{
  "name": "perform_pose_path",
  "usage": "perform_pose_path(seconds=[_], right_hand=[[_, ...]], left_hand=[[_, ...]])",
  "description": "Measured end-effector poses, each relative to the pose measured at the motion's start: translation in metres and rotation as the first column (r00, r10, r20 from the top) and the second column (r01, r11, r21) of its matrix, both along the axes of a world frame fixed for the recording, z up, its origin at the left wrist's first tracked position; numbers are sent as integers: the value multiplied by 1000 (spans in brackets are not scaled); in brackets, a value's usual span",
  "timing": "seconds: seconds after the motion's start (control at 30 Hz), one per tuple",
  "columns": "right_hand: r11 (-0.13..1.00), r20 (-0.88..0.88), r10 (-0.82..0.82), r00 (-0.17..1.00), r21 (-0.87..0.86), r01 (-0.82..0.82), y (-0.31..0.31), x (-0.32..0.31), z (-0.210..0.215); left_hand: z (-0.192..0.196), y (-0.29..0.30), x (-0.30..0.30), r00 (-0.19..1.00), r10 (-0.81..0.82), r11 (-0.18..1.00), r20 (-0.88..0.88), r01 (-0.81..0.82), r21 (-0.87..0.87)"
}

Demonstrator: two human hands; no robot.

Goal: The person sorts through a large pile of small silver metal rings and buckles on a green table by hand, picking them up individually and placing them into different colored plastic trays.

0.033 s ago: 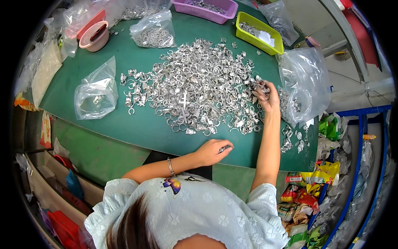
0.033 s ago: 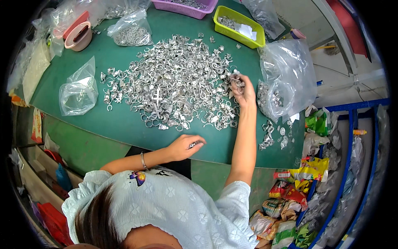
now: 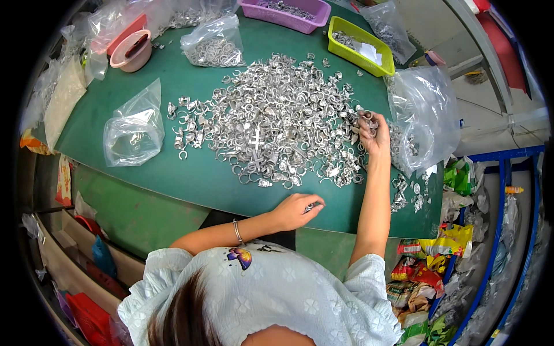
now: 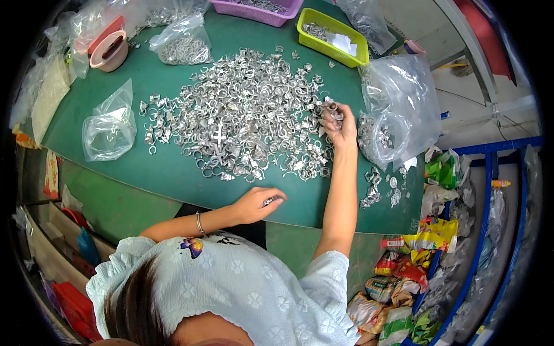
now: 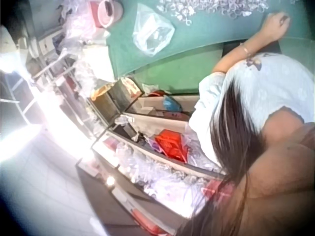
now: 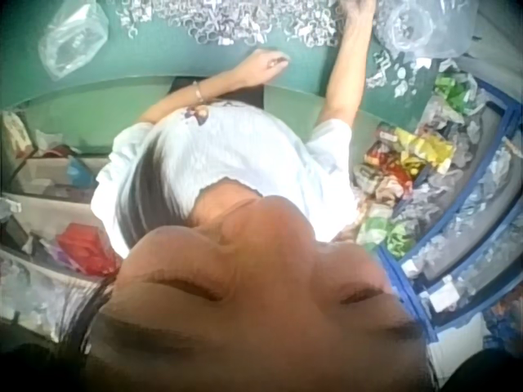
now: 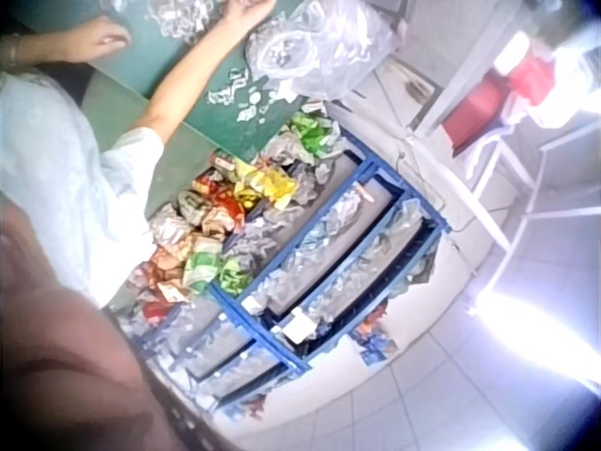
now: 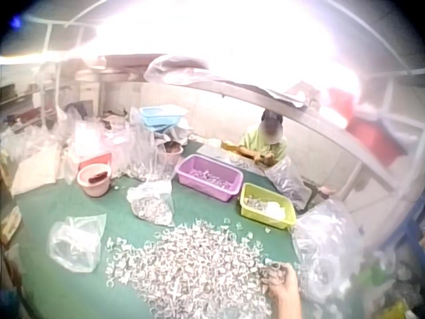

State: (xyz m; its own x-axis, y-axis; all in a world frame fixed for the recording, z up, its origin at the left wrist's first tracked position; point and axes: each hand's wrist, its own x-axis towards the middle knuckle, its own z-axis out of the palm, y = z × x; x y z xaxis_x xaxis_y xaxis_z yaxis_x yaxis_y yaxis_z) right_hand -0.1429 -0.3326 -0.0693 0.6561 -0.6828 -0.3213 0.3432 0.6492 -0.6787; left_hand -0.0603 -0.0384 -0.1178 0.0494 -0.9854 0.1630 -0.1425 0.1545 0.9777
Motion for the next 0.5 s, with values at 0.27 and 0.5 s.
perform_pose_path(seconds=[0.27,0.5], right_hand=[[438,-724,-344,598,-687,-580,-1,25,-5],[-14,-454,-645,615,-797,-604,18,30,-5]], left_hand=[[0,0,0,1000,-1,1000,-5,1,-2],[7,1,3,998,-53,995,16,51,89]])
